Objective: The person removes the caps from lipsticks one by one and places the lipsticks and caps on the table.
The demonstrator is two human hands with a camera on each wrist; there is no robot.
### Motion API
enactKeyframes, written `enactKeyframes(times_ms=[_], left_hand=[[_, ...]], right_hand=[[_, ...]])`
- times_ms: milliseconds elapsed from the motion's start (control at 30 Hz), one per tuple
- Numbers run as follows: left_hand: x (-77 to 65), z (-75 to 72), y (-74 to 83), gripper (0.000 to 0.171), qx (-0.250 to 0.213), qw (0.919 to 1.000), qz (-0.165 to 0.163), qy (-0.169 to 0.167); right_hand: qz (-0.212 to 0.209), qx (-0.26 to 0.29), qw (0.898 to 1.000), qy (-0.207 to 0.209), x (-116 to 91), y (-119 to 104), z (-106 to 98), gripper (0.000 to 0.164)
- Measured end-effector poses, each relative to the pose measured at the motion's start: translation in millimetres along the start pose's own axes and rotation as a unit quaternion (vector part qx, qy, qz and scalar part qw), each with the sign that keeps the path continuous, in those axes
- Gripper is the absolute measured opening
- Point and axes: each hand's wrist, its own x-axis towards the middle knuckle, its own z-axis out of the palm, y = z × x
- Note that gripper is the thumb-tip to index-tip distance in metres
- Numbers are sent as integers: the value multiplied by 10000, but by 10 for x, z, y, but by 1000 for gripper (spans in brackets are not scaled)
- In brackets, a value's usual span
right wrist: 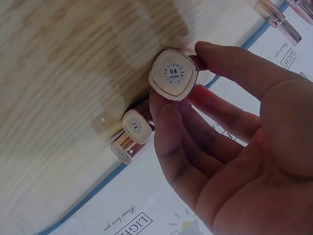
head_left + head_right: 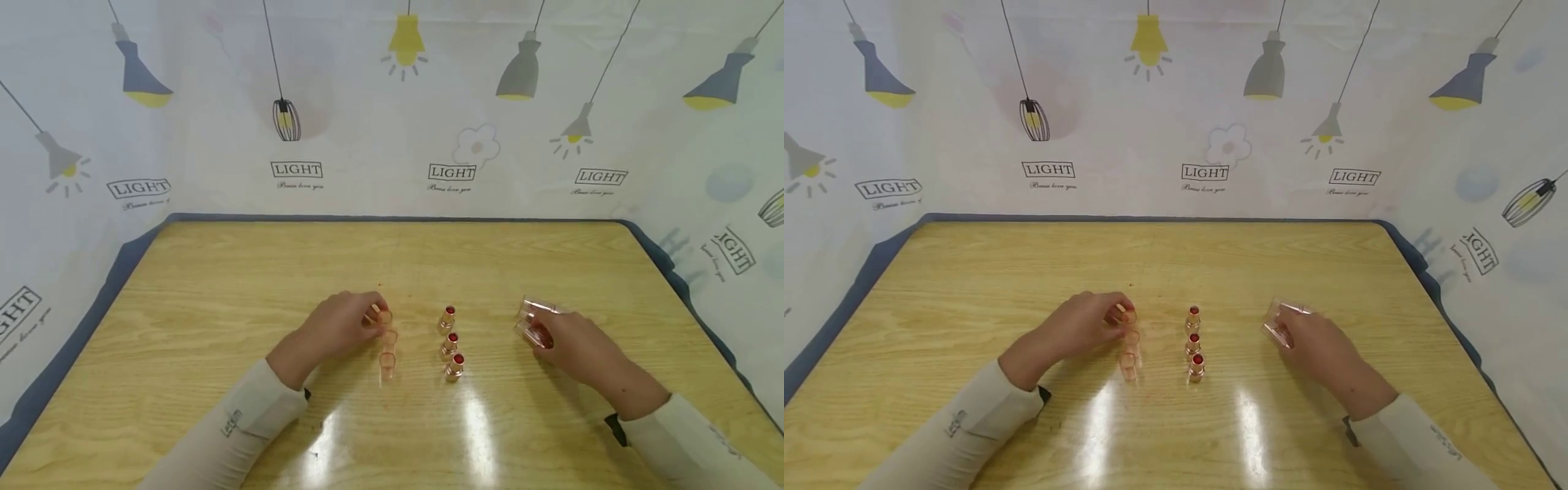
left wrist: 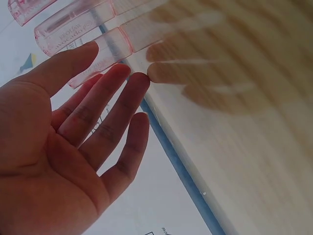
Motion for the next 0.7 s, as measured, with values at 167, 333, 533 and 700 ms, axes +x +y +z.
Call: enactKeyframes(times_ms=[167, 333, 533, 700], left_hand=[[-31, -23, 5, 35, 29, 10000, -8, 2], [-105, -98, -6, 37, 261, 9996, 15, 132], [-230, -219, -4, 31, 627, 9958, 48, 662], [-325, -281, 118, 25, 665, 9899, 124, 1244]], right_hand=[[52, 51, 9999, -103, -3, -20, 3, 55], [-26, -81, 10000, -22, -15, -93, -62, 33], [-233, -135, 9990, 349, -80, -314, -228, 27], [-541, -112, 9960, 695, -147, -585, -322, 29]])
